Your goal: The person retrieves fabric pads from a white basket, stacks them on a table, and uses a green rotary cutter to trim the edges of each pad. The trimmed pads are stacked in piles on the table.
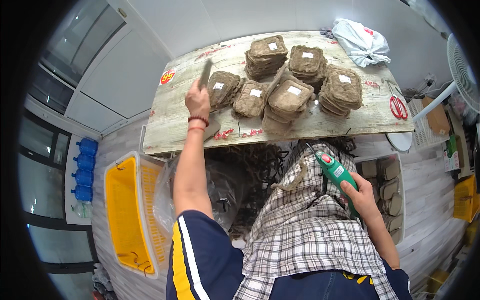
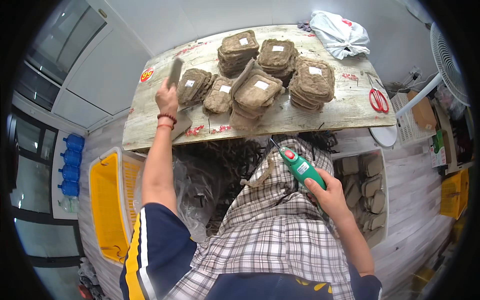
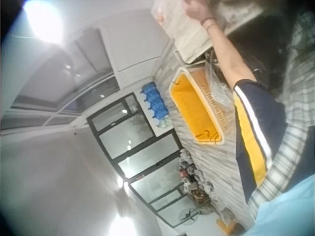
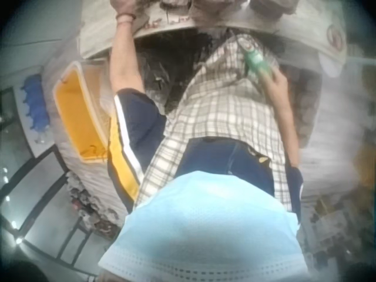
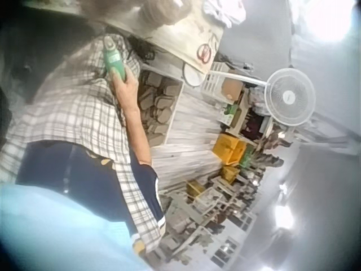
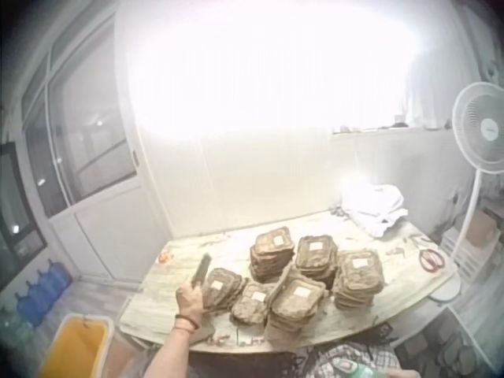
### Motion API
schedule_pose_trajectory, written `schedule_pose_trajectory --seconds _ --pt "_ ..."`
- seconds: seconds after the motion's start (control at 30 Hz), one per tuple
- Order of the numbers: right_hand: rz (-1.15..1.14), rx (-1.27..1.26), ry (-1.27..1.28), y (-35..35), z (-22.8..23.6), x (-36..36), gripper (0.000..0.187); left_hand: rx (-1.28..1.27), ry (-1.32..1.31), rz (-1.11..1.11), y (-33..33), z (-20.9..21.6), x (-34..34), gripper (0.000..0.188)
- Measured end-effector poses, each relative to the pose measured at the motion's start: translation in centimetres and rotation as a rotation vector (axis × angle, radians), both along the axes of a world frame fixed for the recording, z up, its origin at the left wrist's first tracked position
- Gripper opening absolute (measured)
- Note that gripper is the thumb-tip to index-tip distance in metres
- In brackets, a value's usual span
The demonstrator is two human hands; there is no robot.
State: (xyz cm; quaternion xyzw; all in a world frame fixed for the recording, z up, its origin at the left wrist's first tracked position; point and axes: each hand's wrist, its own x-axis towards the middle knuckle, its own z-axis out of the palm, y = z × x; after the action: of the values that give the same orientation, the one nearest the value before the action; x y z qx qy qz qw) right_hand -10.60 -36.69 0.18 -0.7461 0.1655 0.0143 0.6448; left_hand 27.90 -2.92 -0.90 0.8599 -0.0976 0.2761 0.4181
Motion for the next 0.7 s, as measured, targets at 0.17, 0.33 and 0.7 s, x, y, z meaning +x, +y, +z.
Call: schedule_pose_trajectory --seconds 0.17,0.33,0.7 --pt "-0.110 -0.049 -0.101 1.6 2.2 1.2 0.035 -1.544 0.250 -0.424 -9.2 2.5 -12.0 0.031" --pt "-0.170 -0.082 -0.161 1.9 3.4 1.8 0.035 -1.807 0.587 -0.610 -16.4 1.4 -18.5 0.032" --pt "-0.267 0.070 -0.168 0.4 3.7 -0.5 0.037 -1.830 0.734 -0.699 -21.8 0.5 -21.2 0.031"
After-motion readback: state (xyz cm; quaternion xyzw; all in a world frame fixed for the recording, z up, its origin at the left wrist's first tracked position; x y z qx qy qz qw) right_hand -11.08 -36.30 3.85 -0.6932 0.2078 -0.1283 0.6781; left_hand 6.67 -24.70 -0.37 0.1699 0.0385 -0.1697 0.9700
